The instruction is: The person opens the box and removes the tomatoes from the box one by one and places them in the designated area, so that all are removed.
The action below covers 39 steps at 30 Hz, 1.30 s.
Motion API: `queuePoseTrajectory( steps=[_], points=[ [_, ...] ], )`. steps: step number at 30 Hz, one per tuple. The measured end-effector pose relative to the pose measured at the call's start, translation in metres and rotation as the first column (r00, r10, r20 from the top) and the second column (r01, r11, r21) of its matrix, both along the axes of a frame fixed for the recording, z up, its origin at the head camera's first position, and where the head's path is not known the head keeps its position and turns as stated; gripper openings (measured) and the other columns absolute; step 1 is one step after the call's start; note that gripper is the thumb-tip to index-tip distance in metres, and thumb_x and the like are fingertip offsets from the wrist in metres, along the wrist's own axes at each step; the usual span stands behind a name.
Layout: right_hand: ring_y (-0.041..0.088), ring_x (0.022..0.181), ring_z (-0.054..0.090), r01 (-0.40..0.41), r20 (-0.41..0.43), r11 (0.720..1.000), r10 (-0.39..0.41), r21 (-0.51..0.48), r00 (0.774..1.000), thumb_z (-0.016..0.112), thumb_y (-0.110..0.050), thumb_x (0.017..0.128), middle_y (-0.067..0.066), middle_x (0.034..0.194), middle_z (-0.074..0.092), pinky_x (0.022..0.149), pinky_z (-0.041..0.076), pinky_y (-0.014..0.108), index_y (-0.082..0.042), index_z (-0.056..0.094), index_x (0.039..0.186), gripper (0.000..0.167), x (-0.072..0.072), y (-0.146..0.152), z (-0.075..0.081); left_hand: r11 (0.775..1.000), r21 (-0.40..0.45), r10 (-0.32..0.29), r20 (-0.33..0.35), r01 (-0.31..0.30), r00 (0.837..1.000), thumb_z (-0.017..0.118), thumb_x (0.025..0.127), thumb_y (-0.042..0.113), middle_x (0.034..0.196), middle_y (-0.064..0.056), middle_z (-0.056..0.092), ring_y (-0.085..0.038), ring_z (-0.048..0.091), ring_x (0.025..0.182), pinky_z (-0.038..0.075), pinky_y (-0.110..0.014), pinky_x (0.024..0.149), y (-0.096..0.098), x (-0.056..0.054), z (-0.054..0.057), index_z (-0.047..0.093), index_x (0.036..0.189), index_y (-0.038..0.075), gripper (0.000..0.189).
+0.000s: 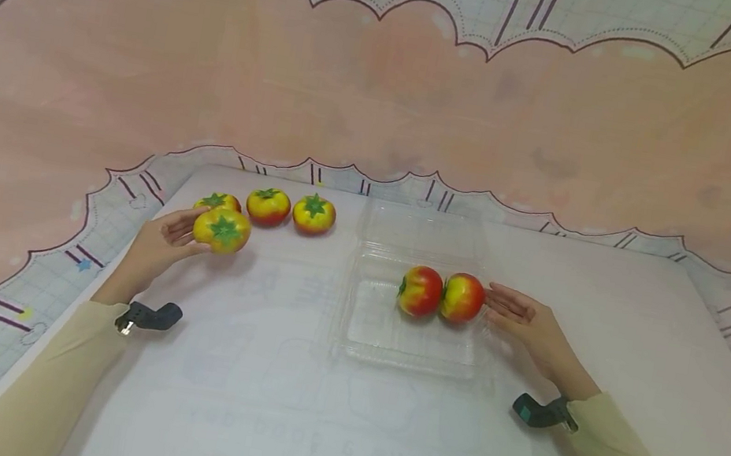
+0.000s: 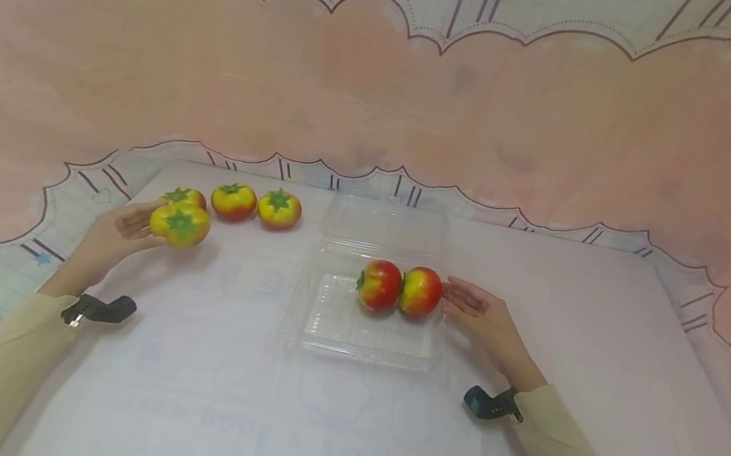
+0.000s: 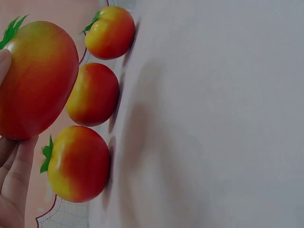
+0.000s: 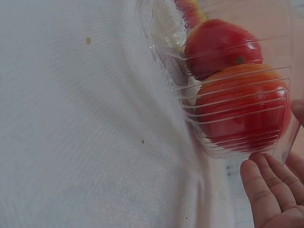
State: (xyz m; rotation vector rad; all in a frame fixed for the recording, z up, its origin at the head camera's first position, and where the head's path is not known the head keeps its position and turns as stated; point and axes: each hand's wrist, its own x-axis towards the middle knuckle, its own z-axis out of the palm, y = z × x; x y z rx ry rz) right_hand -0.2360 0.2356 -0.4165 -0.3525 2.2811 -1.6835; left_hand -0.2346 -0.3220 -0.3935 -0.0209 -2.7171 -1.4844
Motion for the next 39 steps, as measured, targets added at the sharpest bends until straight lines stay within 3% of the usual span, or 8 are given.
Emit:
queuePoseTrajectory(
  steps=[10,20,25,33,39],
  points=[
    [-0.018,0.101,0.054,0.001,0.000,1.000,-0.001,-0.014,1.000,0.059,-0.017,0.093,0.031,0.145,0.033,0.088,0.048,0.010,0.005,0.031,0.143,0.061,-0.001,0.001,-0.001,1.000,-0.017,0.009,0.014,-0.009,1.000,0.067,0.087,0.029,0.150,-0.022,0.031,-0.039,0.033,0.137,0.040,-0.016,0.100,-0.005,0.002,-0.005,0.034,0.143,0.002,0.071],
    [-0.017,0.102,0.054,0.008,-0.010,1.000,-0.008,0.005,1.000,0.060,-0.018,0.092,0.029,0.145,0.035,0.089,0.048,0.010,0.003,0.032,0.143,0.062,-0.003,0.002,0.000,0.999,-0.046,-0.012,-0.034,0.011,0.999,0.066,0.088,0.026,0.147,-0.025,0.035,-0.035,0.038,0.135,0.040,-0.008,0.097,-0.016,0.006,-0.013,0.034,0.143,0.000,0.069],
    [-0.017,0.102,0.053,0.008,-0.014,1.000,-0.008,0.014,1.000,0.060,-0.019,0.092,0.028,0.145,0.036,0.089,0.047,0.010,0.003,0.033,0.143,0.061,-0.003,0.001,0.001,0.998,-0.069,-0.002,-0.014,0.001,1.000,0.064,0.089,0.031,0.146,-0.025,0.036,-0.038,0.037,0.135,0.039,-0.002,0.093,-0.021,0.009,-0.014,0.034,0.143,0.001,0.068],
    [-0.018,0.104,0.053,0.000,-0.019,1.000,0.000,0.015,1.000,0.060,-0.021,0.092,0.028,0.144,0.037,0.090,0.046,0.009,0.003,0.033,0.143,0.062,-0.002,0.001,0.002,0.997,-0.080,-0.013,0.022,0.015,1.000,0.063,0.090,0.030,0.147,-0.026,0.034,-0.039,0.035,0.135,0.040,-0.007,0.096,-0.029,0.013,-0.015,0.031,0.144,-0.001,0.070],
    [-0.018,0.104,0.053,0.004,-0.009,1.000,-0.004,0.015,1.000,0.060,-0.021,0.092,0.028,0.145,0.036,0.090,0.046,0.009,0.002,0.034,0.143,0.062,-0.001,0.001,-0.001,0.995,-0.098,-0.014,0.061,0.020,0.998,0.063,0.089,0.034,0.146,-0.027,0.035,-0.038,0.035,0.135,0.040,-0.003,0.092,-0.035,0.013,-0.022,0.032,0.143,-0.002,0.071]
  ],
)
